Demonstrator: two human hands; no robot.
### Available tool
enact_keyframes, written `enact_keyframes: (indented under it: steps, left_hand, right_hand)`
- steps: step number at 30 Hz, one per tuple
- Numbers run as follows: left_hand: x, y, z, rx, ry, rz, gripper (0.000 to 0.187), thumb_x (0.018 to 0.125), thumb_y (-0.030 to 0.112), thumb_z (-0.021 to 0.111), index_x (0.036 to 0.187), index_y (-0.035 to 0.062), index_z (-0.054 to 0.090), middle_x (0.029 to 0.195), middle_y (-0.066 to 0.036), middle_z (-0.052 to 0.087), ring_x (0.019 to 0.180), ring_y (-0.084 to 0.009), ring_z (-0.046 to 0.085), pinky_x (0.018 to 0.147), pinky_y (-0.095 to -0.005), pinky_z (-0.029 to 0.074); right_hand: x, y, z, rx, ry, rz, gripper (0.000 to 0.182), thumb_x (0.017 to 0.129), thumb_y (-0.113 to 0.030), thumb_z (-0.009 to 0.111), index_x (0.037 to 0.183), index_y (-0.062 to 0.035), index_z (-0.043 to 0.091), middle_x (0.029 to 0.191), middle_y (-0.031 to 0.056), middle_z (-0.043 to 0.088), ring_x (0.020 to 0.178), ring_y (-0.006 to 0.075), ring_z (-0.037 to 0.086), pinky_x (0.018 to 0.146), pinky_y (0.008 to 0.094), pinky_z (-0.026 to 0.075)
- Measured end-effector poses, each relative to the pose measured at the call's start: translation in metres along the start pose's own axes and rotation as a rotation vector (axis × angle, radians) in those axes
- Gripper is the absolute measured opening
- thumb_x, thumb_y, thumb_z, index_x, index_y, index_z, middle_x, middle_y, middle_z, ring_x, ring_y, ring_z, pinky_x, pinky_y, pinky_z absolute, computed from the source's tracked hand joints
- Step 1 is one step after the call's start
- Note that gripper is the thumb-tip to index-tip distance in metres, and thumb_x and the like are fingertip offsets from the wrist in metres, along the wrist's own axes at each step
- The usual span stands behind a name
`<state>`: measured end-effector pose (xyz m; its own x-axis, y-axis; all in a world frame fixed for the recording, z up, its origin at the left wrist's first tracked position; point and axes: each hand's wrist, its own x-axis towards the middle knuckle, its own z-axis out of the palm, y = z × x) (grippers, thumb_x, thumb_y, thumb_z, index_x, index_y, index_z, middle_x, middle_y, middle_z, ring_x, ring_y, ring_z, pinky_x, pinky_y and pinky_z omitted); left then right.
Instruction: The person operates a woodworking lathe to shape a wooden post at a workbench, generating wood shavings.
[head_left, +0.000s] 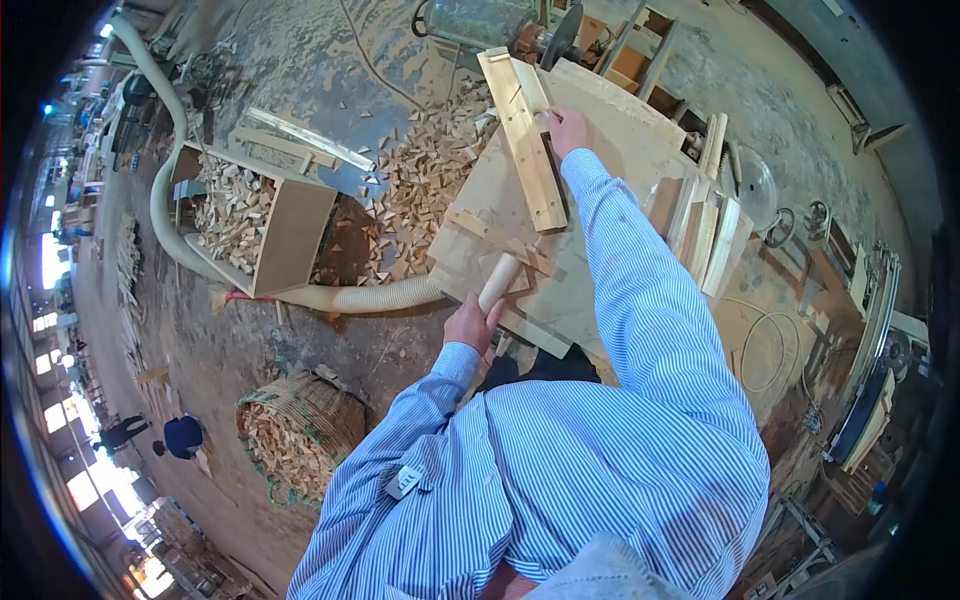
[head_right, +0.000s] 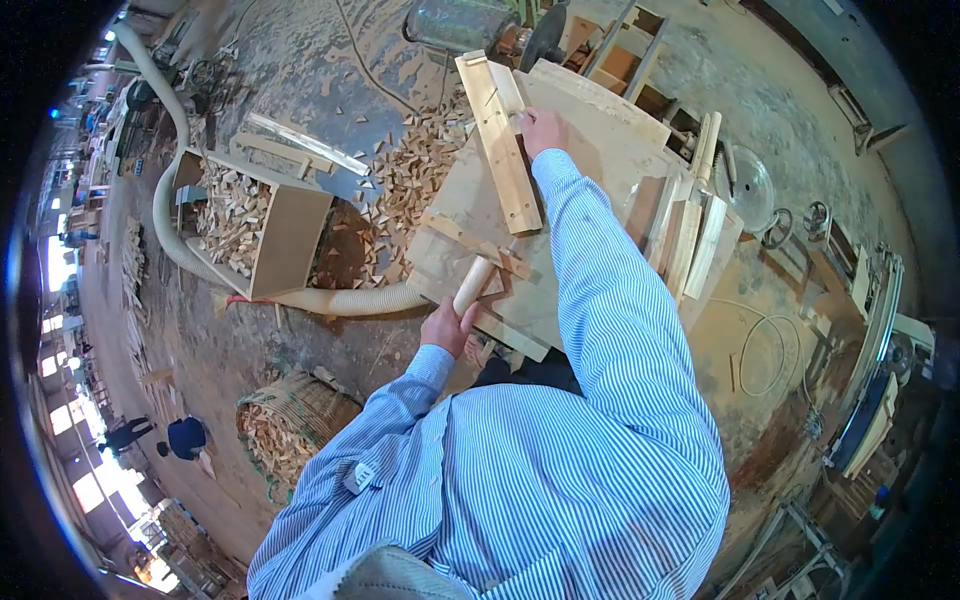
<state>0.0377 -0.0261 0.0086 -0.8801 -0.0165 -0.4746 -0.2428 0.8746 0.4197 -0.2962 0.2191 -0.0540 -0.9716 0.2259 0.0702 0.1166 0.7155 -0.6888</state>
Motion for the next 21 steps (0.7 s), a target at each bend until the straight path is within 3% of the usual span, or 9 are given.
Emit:
enact_keyframes:
  steps: [17,21]
  left_hand:
    - [0.081,0.070,0.005,0.020,0.053,0.019,0.053,0.100,0.054,0.057,0.102,0.0006,0.053,0.092,-0.028,0.070,0.087,-0.0465,0.069,0.076,-0.0547,0.054]
    - [0.085,0.074,0.007,-0.016,0.065,0.035,0.055,0.100,0.054,0.057,0.109,-0.0004,0.054,0.096,-0.031,0.069,0.090,-0.0494,0.068,0.077,-0.0560,0.054]
  right_hand:
    - [0.099,0.030,-0.025,0.011,0.045,-0.019,0.029,0.092,-0.035,0.066,0.110,-0.0145,0.079,0.104,0.0169,0.075,0.098,0.0375,0.070,0.091,0.0472,0.054]
    - [0.104,0.027,-0.030,-0.011,0.027,0.014,0.031,0.091,-0.035,0.067,0.113,-0.0152,0.078,0.106,0.0166,0.075,0.101,0.0372,0.070,0.092,0.0468,0.054]
